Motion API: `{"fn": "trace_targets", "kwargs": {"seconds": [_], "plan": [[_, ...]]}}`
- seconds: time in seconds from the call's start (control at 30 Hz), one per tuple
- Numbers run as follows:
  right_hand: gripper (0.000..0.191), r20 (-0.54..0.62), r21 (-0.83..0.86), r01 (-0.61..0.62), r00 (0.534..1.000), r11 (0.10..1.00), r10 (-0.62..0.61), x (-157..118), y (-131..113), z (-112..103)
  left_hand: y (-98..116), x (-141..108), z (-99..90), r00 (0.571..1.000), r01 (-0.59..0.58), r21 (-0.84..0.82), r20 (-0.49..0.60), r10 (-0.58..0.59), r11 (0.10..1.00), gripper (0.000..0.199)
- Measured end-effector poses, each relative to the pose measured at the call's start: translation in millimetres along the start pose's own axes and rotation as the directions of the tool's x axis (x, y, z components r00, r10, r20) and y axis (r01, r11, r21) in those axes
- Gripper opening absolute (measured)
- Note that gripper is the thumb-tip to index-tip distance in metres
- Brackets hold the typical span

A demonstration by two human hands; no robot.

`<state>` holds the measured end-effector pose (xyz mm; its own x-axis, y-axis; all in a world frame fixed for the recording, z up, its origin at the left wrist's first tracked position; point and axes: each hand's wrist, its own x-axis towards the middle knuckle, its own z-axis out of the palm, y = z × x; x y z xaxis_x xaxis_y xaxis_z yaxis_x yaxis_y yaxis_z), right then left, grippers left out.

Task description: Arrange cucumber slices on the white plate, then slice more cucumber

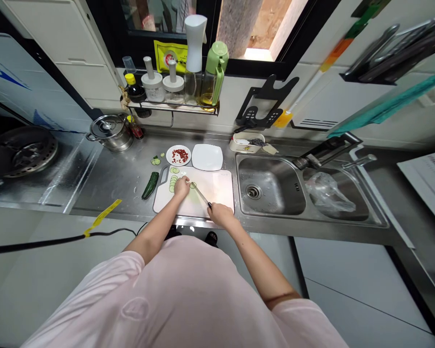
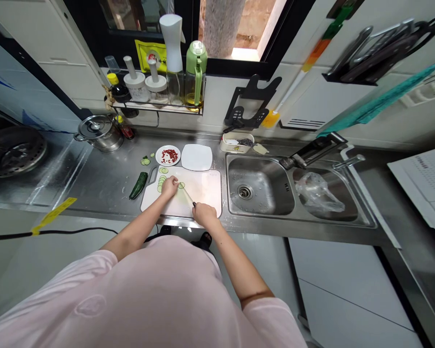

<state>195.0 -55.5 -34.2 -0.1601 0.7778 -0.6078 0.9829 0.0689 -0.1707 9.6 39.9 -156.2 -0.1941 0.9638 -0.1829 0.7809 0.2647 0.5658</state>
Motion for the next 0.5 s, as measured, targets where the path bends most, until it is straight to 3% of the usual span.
{"fn": "trace_targets", "kwargs": {"seconds": [0.5], "plan": [[0.039, 0.019, 0.0, -0.001, 1.0, 1.0, 0.001, -4.2, 4.0, -1.2, -0.4, 0.7, -0.6, 1.0, -0.007, 0.004, -0.003, 0.007, 1.0, 0.015]]}}
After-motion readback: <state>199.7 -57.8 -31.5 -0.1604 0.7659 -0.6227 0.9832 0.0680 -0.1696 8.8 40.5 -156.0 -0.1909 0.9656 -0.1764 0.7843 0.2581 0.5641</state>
